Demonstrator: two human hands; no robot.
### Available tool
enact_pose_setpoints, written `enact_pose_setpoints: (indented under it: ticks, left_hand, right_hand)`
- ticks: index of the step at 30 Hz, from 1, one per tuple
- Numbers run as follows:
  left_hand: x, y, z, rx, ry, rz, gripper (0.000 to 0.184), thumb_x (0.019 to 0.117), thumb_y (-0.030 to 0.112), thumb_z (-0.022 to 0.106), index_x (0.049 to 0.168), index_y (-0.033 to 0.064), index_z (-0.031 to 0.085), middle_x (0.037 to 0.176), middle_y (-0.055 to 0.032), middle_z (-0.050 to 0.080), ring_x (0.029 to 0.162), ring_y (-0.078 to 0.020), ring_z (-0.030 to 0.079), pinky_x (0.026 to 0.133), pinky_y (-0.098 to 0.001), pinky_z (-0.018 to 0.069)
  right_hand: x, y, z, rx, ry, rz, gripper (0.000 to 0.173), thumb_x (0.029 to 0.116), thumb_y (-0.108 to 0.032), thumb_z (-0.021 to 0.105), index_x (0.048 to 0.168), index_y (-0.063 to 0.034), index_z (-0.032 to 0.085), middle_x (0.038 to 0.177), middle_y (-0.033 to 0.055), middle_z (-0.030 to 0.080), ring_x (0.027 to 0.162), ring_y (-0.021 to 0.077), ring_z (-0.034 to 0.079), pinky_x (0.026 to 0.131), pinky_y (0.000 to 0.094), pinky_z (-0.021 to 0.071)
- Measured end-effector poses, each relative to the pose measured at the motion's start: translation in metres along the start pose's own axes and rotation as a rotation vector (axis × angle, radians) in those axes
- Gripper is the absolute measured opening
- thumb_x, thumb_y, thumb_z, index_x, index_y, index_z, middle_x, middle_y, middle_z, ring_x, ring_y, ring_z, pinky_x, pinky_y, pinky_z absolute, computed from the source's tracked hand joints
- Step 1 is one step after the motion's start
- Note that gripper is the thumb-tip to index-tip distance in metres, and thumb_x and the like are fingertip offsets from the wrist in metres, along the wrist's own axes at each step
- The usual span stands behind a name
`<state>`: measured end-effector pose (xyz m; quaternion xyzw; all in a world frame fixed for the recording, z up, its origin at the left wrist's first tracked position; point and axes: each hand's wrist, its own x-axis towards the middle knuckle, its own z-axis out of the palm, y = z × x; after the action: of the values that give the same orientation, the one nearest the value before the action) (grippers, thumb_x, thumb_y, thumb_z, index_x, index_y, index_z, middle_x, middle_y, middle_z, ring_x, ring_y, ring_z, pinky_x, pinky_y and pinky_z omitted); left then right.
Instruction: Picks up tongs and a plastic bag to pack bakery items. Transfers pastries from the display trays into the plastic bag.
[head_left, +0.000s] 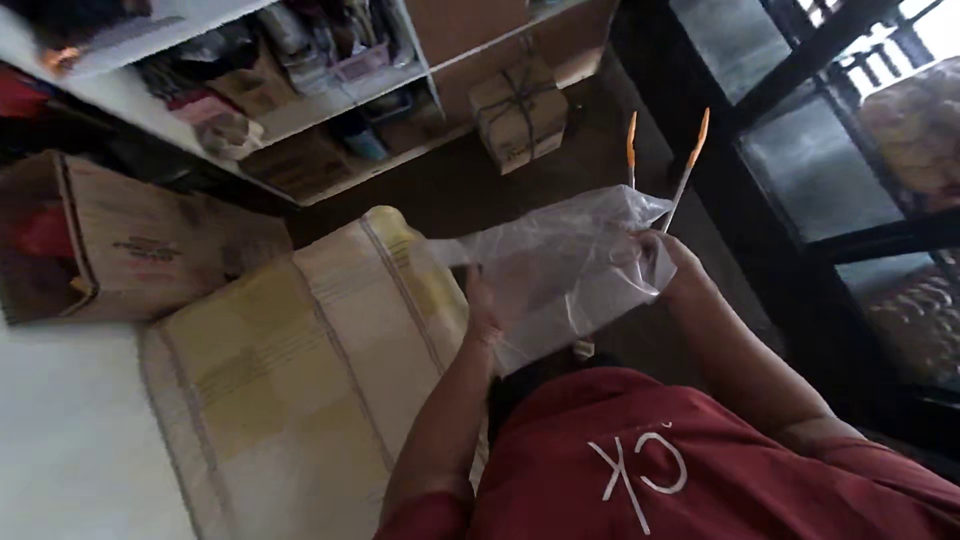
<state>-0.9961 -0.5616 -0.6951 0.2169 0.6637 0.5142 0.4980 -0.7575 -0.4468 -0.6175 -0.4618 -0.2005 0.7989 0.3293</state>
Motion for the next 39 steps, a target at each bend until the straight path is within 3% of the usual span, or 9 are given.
enact_pose_setpoints:
  ticks: [2, 6, 10, 13, 15, 18, 21, 29, 39]
  left_hand:
    - [-0.001, 0.001, 0.045, -0.064, -0.003, 0.001, 0.067, 0.1112, 0.048, 0.011, 0.157, 0.0033, 0.031, 0.154, -0.0185, 0.045, 0.139, -0.0221, 0.046, 0.113, -0.0408, 0.0404]
    - [-0.016, 0.007, 0.126, -0.42, -0.233, -0.125, 0.071, 0.1045, 0.066, 0.014, 0.125, 0.0195, 0.064, 0.102, 0.0031, 0.074, 0.091, -0.0032, 0.069, 0.078, -0.0258, 0.0594]
    - [-0.006, 0.016, 0.183, -0.198, -0.588, -0.108, 0.036, 0.1113, 0.018, 0.03, 0.116, 0.0043, 0.064, 0.103, -0.0065, 0.074, 0.093, -0.0147, 0.072, 0.086, -0.0311, 0.06]
    - [0.0, 0.024, 0.226, 0.006, -0.567, -0.059, 0.025, 0.1093, 0.012, 0.044, 0.11, 0.0009, 0.066, 0.097, -0.0064, 0.075, 0.085, -0.0133, 0.073, 0.08, -0.0296, 0.0611]
    - [0.004, 0.026, 0.255, 0.09, -0.483, -0.019, 0.014, 0.1055, 0.01, 0.053, 0.108, 0.0019, 0.064, 0.09, -0.0044, 0.072, 0.078, -0.0106, 0.069, 0.073, -0.0284, 0.0598]
    - [0.011, 0.032, 0.299, 0.184, -0.41, 0.056, 0.015, 0.1023, 0.009, 0.059, 0.111, -0.0033, 0.062, 0.089, -0.0058, 0.068, 0.078, -0.0102, 0.067, 0.075, -0.03, 0.0587]
    - [0.007, 0.039, 0.345, 0.19, -0.515, 0.043, 0.01, 0.1018, 0.004, 0.058, 0.102, -0.0042, 0.062, 0.082, -0.001, 0.069, 0.075, -0.0056, 0.067, 0.074, -0.0248, 0.0593]
    - [0.052, 0.052, 0.423, 0.127, -0.861, 0.005, 0.02, 0.106, 0.005, 0.047, 0.102, -0.0044, 0.065, 0.085, -0.0028, 0.071, 0.08, -0.0081, 0.07, 0.078, -0.0281, 0.0602]
    - [0.189, 0.136, 0.494, -0.134, -0.807, -0.544, 0.026, 0.1114, 0.02, 0.032, 0.114, 0.0067, 0.055, 0.088, -0.0071, 0.068, 0.078, -0.0177, 0.07, 0.077, -0.0349, 0.0611]
  right_hand:
    - [-0.003, -0.017, -0.04, -0.022, 0.06, -0.093, 0.027, 0.1064, -0.011, 0.035, 0.097, -0.0148, 0.059, 0.076, -0.0038, 0.069, 0.068, 0.0033, 0.068, 0.063, 0.0223, 0.0593]
    - [-0.02, -0.053, -0.114, -0.146, 0.238, -0.243, 0.016, 0.1022, -0.006, 0.048, 0.113, -0.0126, 0.057, 0.084, -0.0034, 0.07, 0.073, 0.0058, 0.069, 0.065, 0.0258, 0.0614]
    - [-0.034, -0.083, -0.186, -0.313, 0.267, -0.364, 0.03, 0.0955, 0.001, 0.053, 0.123, -0.0089, 0.058, 0.095, -0.0019, 0.07, 0.079, 0.0062, 0.069, 0.071, 0.0268, 0.0611]
    - [-0.034, -0.095, -0.242, -0.676, 0.325, -0.419, 0.03, 0.0975, -0.008, 0.063, 0.126, -0.0012, 0.057, 0.096, 0.0047, 0.067, 0.08, 0.0078, 0.065, 0.074, 0.0294, 0.0591]
    - [-0.038, -0.105, -0.264, -0.894, 0.484, -0.42, 0.043, 0.0981, -0.023, 0.069, 0.129, 0.0041, 0.054, 0.1, 0.0191, 0.063, 0.084, 0.0251, 0.062, 0.079, 0.0482, 0.0531]
    - [-0.055, -0.117, -0.274, -0.92, 0.703, -0.574, 0.055, 0.0952, -0.028, 0.072, 0.134, 0.0058, 0.052, 0.111, 0.0273, 0.065, 0.098, 0.0373, 0.066, 0.088, 0.0579, 0.0531]
    - [-0.053, -0.11, -0.253, -0.874, 0.582, -0.778, 0.048, 0.0878, -0.013, 0.078, 0.125, 0.0073, 0.056, 0.101, 0.0171, 0.069, 0.086, 0.0201, 0.069, 0.08, 0.0398, 0.0598]
    - [0.013, -0.137, -0.247, -0.803, 0.424, -0.601, 0.034, 0.0957, -0.024, 0.071, 0.116, 0.0026, 0.065, 0.098, 0.0155, 0.069, 0.09, 0.0198, 0.066, 0.085, 0.0391, 0.0548]
    - [0.077, -0.214, -0.259, -0.459, 0.858, -0.593, 0.026, 0.101, -0.009, 0.06, 0.124, 0.0047, 0.058, 0.089, 0.0134, 0.063, 0.068, 0.016, 0.059, 0.065, 0.0357, 0.0546]
